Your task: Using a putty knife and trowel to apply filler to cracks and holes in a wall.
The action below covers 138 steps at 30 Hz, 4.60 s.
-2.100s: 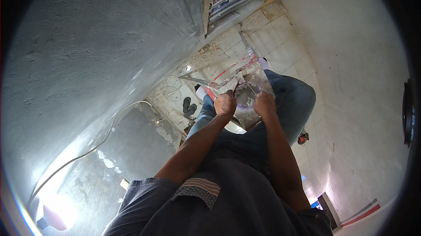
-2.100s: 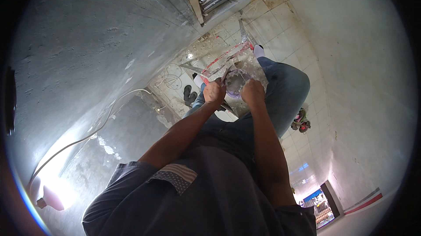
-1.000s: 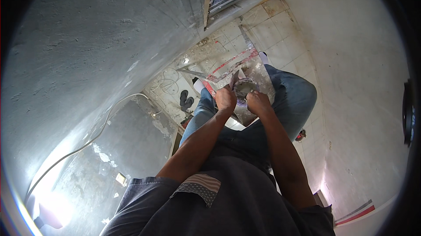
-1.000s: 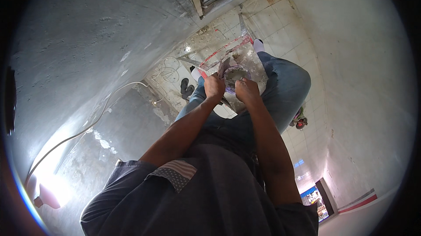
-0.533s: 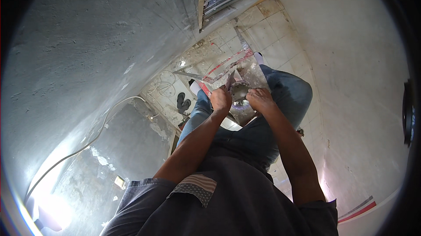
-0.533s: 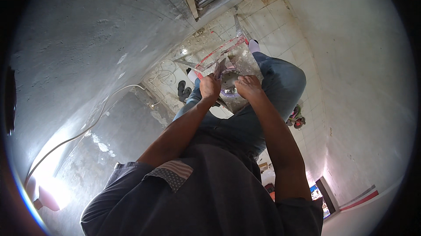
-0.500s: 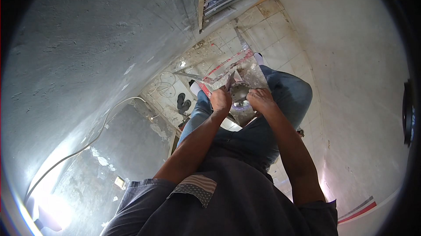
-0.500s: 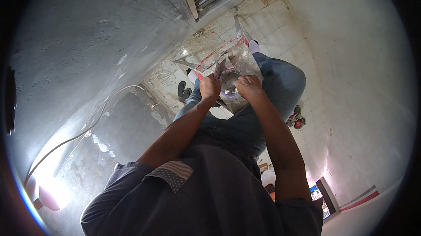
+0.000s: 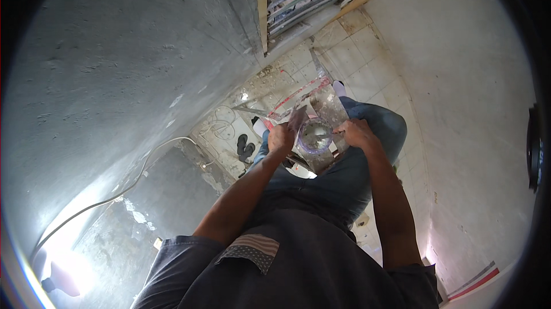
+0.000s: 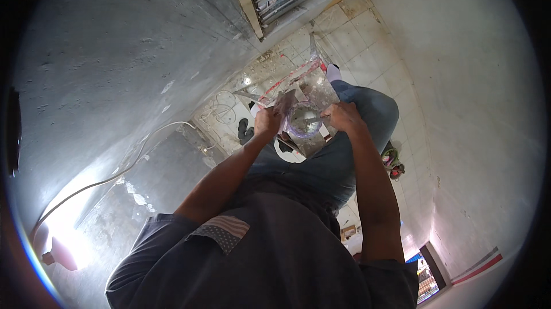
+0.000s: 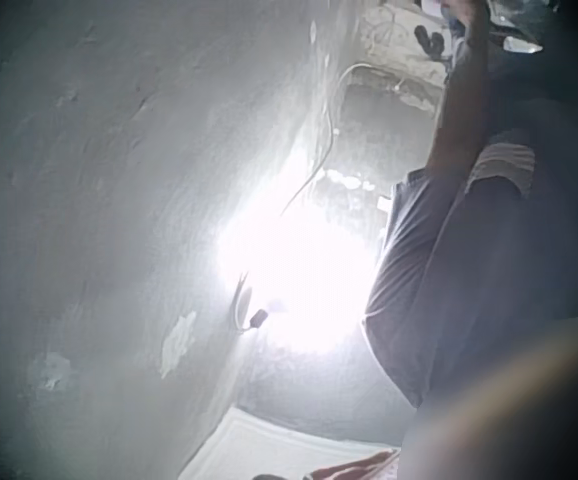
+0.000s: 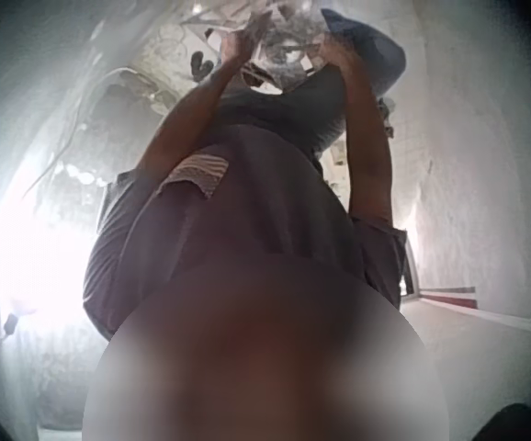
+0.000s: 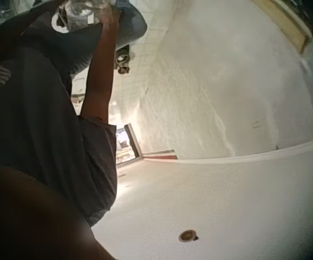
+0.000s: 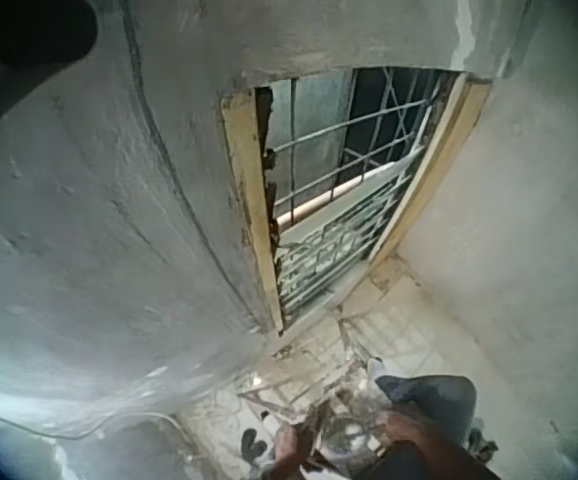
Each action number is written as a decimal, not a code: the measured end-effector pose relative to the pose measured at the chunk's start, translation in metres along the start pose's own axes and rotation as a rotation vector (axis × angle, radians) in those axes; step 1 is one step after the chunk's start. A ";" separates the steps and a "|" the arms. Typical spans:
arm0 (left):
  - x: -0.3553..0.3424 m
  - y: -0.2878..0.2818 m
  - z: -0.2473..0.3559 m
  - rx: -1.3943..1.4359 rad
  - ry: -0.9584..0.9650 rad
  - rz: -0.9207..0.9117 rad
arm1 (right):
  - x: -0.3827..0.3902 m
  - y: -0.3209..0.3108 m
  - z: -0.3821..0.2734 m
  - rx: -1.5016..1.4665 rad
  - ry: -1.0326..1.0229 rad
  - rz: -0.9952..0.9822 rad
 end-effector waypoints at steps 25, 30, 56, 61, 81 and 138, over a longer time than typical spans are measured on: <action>0.081 -0.255 0.122 1.435 0.247 -0.411 | 0.147 -0.150 -0.137 -0.116 -0.795 1.213; 0.089 -0.265 0.137 1.396 0.275 -0.364 | 0.147 -0.148 -0.130 -0.002 -0.746 1.277; 0.114 -0.269 0.167 0.906 0.558 0.224 | 0.182 -0.090 -0.174 -1.435 -0.584 0.531; 0.129 -0.267 0.163 0.809 0.577 0.150 | 0.183 -0.099 -0.178 -1.413 -0.656 0.553; 0.139 -0.313 0.133 -0.015 0.795 0.425 | 0.263 -0.215 -0.205 -1.220 -0.901 0.706; 0.171 -0.314 0.061 0.500 0.454 0.520 | 0.355 -0.435 -0.329 0.136 -0.750 2.201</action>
Point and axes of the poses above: each hand's wrist, its own x-axis away from the middle knuckle, its own y-axis out of the palm, z = x × y, the point moved 3 cm from there along -x, towards the middle knuckle, and after that the axes turned 9 degrees about -z, right-handed, at the moved point
